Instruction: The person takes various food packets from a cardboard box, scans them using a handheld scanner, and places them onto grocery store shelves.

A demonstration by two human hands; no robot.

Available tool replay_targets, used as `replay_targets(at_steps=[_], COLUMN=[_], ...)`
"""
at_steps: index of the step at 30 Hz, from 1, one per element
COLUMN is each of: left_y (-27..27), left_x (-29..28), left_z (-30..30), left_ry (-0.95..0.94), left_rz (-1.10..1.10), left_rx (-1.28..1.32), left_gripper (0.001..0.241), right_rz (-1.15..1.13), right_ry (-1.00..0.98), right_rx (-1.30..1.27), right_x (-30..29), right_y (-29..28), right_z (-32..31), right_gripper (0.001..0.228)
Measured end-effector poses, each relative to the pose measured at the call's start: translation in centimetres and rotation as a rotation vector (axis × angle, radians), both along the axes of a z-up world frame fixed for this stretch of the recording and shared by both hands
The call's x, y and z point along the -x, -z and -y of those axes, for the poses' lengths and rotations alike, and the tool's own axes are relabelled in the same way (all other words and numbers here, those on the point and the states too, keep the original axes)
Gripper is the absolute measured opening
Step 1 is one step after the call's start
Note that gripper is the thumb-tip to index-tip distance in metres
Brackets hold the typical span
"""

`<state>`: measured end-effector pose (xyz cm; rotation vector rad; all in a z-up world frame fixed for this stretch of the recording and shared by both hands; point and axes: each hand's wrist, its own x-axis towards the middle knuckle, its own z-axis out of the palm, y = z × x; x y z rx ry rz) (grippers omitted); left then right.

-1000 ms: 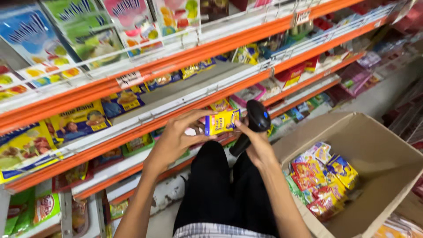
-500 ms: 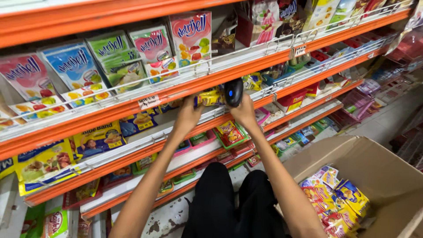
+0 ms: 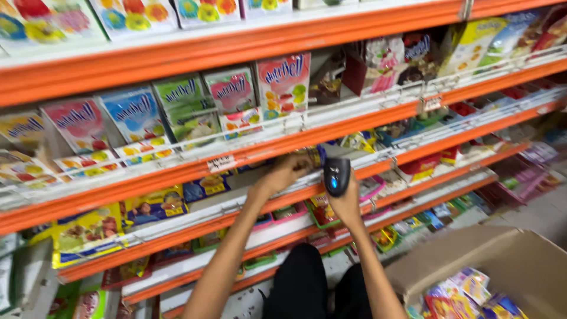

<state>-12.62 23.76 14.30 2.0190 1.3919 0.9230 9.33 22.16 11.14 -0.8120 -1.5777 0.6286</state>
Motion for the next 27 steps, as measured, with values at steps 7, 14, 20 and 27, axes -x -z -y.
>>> replay_targets(at_steps=[7,14,20,27], left_y=[-2.9,-1.6,-4.3,-4.4], left_x=[-1.4,-1.7,-2.2,-6.8], left_z=[1.4,1.2,2.9,9.0], left_ry=[-0.01,-0.015,-0.068,0.021], left_rz=[-0.088,-0.212,-0.175,-0.222], left_rx=[0.024,-0.101,0.109,-0.538], left_gripper=[0.048,0.056,0.046,0.021], right_rz=[-0.001,-0.034,0.057,-0.266], right_ry=[0.15,0.139,0.08,0.195], right_rx=[-0.153,-0.014,-0.224,0.477], right_x=[1.4,1.7,0.8,-5.0], right_y=[0.6,-1.0,-1.3,6.4], right_z=[0.6,2.4,2.6,15.5], right_gripper=[0.051,0.053,0.038,0.031])
